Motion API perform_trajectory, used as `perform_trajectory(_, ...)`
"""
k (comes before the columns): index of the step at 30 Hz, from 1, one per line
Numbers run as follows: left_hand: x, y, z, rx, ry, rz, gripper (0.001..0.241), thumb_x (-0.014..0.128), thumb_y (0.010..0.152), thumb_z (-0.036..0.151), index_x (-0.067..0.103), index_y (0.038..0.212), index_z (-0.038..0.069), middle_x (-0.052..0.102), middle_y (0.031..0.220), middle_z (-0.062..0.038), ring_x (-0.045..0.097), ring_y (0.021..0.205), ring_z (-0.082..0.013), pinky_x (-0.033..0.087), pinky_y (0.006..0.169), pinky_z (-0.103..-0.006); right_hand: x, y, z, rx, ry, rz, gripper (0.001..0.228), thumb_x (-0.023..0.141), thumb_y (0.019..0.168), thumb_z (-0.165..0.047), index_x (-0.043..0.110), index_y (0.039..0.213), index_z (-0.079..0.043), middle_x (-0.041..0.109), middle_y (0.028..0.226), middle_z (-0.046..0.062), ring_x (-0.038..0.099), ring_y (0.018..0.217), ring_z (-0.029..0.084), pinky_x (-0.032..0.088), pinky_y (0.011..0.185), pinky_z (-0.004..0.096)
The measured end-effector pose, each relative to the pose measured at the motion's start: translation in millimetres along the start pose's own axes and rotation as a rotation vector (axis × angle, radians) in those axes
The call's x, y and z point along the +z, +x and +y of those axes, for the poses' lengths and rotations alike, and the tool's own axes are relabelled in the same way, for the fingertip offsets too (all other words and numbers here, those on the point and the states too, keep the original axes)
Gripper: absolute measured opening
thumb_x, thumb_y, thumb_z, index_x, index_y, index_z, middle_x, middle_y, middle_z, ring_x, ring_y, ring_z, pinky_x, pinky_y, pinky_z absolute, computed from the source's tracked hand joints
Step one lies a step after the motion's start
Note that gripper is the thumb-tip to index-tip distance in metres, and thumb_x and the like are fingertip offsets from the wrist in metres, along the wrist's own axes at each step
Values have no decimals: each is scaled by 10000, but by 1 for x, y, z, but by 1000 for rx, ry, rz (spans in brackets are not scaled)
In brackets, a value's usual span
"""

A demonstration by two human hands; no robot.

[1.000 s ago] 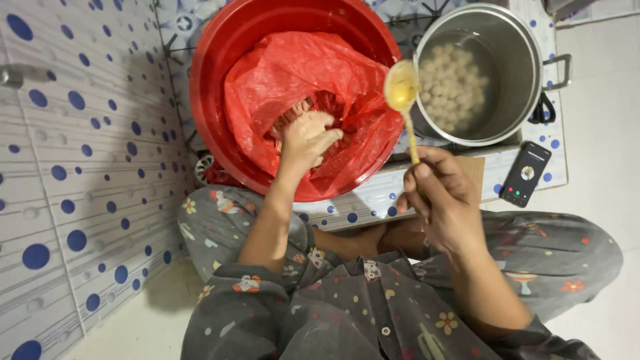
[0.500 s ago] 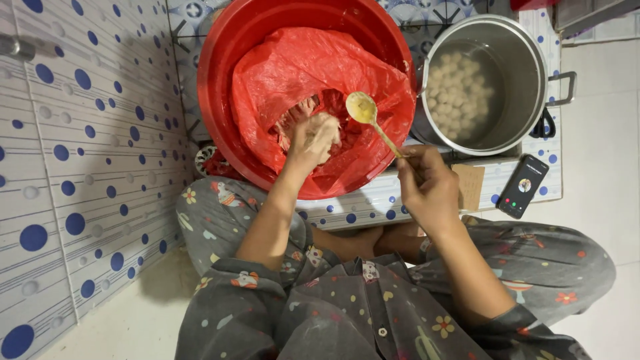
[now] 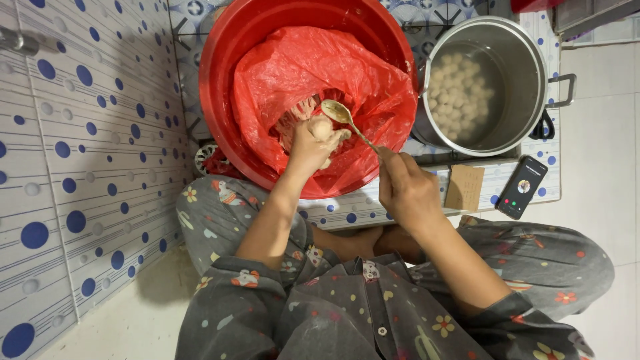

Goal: Forming meatballs from dough using a spoon and hands and placing them into a pot of water

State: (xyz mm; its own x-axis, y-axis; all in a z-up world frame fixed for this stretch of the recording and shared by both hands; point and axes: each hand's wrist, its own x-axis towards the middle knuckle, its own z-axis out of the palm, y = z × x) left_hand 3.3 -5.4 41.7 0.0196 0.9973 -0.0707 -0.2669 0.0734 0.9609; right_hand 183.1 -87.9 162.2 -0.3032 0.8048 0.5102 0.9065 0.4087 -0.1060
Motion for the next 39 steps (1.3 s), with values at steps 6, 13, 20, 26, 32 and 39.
perform_trajectory(6,-1,2,-13,-63,126,100,103,809,737,31,715,718,67,642,554,-16,573,518,-57,486,453,-264,12,-7,-10,21,49,-44,202,679,915,-70,749,1080,-164,615,746,8,686,588,224,571,535,316)
perform_trajectory(13,-15,5,-26,-52,833,36,134,706,776,116,771,882,65,713,729,-174,733,811,-412,576,695,-481,20,-13,-13,805,919,-241,117,677,894,44,757,960,-10,639,583,130,533,409,140,408,389,267)
perform_trajectory(20,-23,25,-57,-145,967,-29,112,747,838,252,759,898,158,743,816,-139,725,887,-433,586,787,-548,9,-15,35,935,958,-145,105,658,924,35,737,985,2,611,613,110,467,456,68,342,406,216)
perform_trajectory(26,-28,26,-59,-17,906,23,188,805,811,269,708,806,108,711,737,-159,716,833,-433,572,704,-537,64,-54,158,868,598,29,158,616,1000,4,718,1119,23,640,731,79,569,674,137,401,621,242)
perform_trajectory(32,-29,29,-71,40,890,21,197,815,812,266,709,803,100,696,717,-163,714,809,-428,565,677,-529,143,-114,274,967,195,-7,193,666,956,-76,807,1058,-160,683,630,55,686,631,227,520,652,346)
perform_trajectory(39,-34,27,-66,-6,838,42,166,818,796,243,712,782,117,693,685,-145,722,777,-404,567,640,-497,192,-117,322,785,92,-129,169,725,955,-71,794,1081,-160,722,702,43,748,740,276,573,689,391)
